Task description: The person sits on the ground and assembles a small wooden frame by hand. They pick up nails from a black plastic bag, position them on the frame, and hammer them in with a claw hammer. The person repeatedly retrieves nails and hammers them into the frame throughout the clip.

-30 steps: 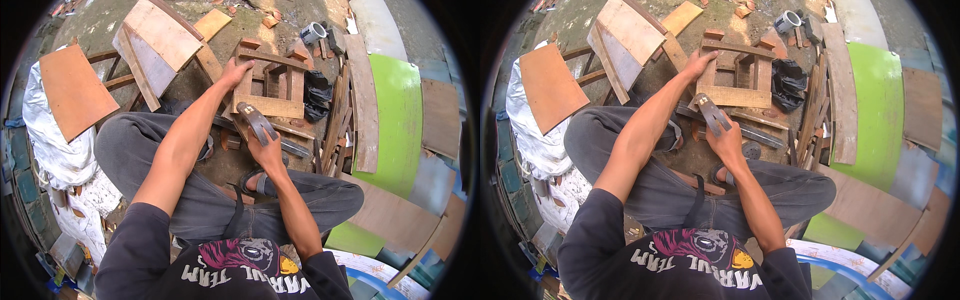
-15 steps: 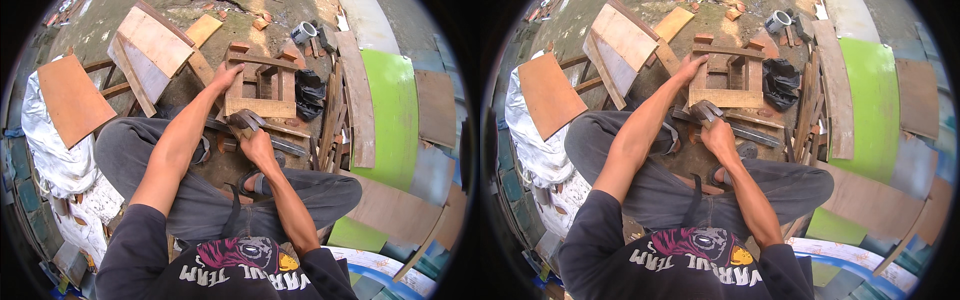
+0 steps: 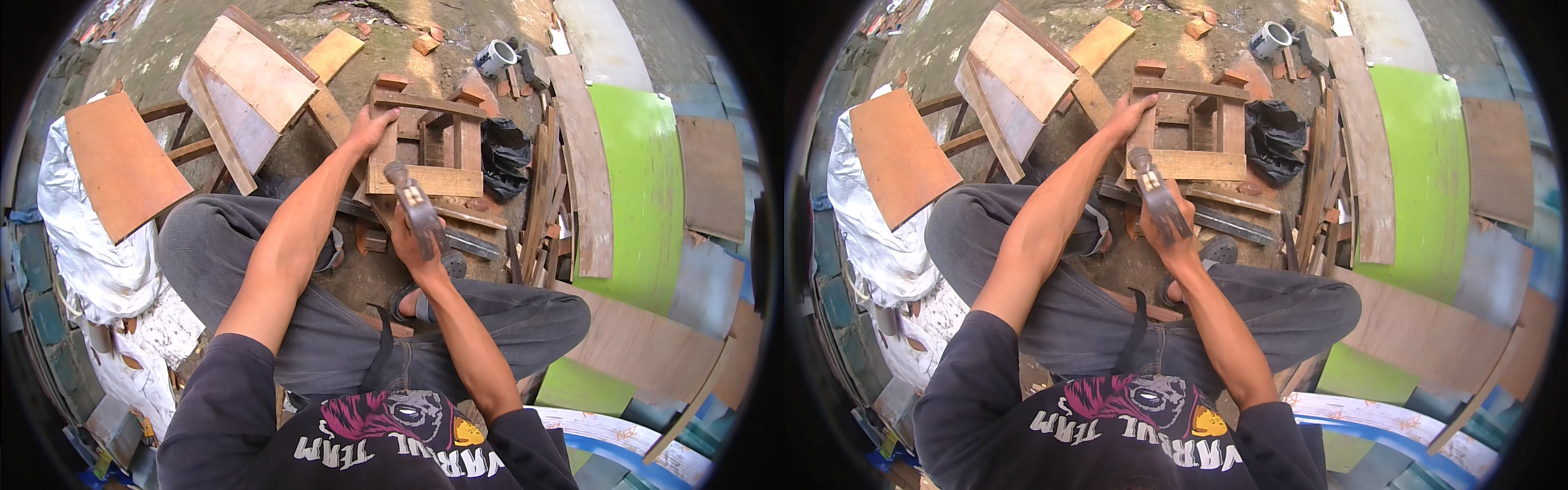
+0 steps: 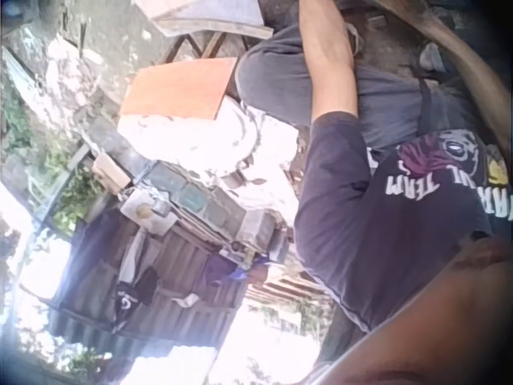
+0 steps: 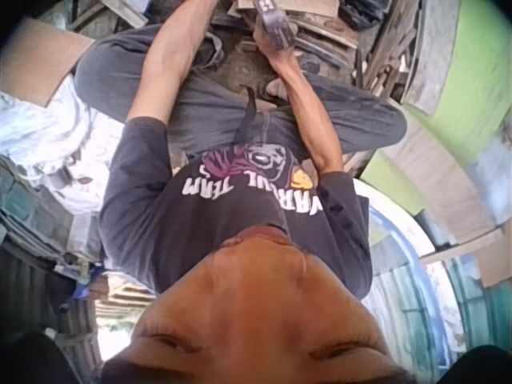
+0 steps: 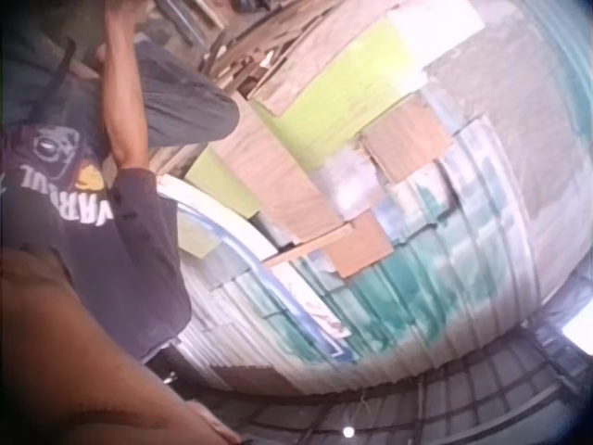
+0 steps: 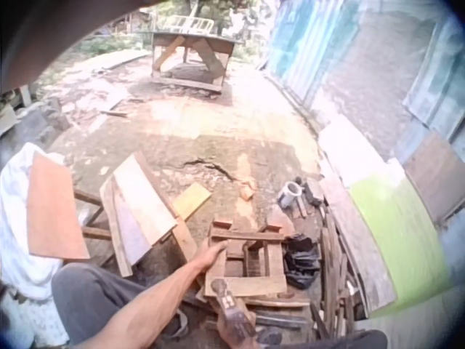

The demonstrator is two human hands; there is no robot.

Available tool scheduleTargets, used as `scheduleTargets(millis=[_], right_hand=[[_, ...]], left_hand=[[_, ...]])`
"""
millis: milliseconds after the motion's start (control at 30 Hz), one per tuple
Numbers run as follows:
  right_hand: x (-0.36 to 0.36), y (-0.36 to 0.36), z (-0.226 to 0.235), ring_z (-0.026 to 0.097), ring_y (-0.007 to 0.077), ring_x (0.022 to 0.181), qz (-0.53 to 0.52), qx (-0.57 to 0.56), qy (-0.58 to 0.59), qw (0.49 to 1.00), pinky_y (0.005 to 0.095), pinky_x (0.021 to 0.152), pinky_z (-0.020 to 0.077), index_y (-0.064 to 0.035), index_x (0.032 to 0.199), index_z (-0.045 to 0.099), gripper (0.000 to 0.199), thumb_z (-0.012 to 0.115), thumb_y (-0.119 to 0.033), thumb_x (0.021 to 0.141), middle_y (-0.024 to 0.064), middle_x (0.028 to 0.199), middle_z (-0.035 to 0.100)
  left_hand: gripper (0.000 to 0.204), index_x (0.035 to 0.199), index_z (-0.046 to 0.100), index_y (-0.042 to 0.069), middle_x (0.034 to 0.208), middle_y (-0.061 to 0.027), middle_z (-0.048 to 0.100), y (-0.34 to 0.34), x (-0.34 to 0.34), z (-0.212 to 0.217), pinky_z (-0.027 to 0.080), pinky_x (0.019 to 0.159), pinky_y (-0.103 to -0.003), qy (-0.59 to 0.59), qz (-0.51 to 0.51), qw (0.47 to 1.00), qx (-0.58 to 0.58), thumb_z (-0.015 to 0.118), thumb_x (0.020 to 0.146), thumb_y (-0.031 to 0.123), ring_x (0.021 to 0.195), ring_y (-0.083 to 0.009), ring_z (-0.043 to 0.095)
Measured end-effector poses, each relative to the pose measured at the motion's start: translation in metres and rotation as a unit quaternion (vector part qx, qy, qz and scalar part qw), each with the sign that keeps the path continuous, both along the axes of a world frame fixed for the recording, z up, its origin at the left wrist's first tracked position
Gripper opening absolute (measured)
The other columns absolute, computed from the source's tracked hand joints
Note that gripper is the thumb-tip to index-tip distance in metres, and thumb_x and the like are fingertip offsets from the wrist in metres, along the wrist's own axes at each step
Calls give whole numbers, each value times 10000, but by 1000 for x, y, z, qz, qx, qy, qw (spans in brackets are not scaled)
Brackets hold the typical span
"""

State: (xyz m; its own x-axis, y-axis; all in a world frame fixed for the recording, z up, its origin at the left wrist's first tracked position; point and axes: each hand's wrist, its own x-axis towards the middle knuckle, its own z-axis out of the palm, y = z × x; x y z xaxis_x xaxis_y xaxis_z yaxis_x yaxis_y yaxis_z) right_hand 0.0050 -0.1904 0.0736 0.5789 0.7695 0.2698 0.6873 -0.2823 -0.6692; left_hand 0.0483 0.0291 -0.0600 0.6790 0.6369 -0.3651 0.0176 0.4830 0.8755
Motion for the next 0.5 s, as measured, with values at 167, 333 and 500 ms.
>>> scheduleTargets(millis=[167,333,500], right_hand=[[4,11,15,667,496,845,-47,-182,142,972,535,776,542,57,1035,669,267,609,-142,866,316,875,678],[12,10,8,670,492,827,-36,-312,142,939,516,754,546,59,988,673,248,619,-146,861,326,859,673],[1,-4,2,664,509,827,-32,-123,133,983,524,759,546,44,993,660,256,615,-141,823,338,839,665]], left_hand=[[470,1191,524,-3,921,-135,640,0,-4,-12,606,627,-357,-2,1,1000,6,736,902,301,735,-203,659],[482,1191,508,-1,911,-133,642,2,0,-5,608,636,-357,3,-10,1000,-10,740,902,308,721,-208,663],[476,1186,513,8,911,-125,651,2,-4,0,606,640,-354,-3,-17,1000,-7,734,906,323,725,-203,669]])
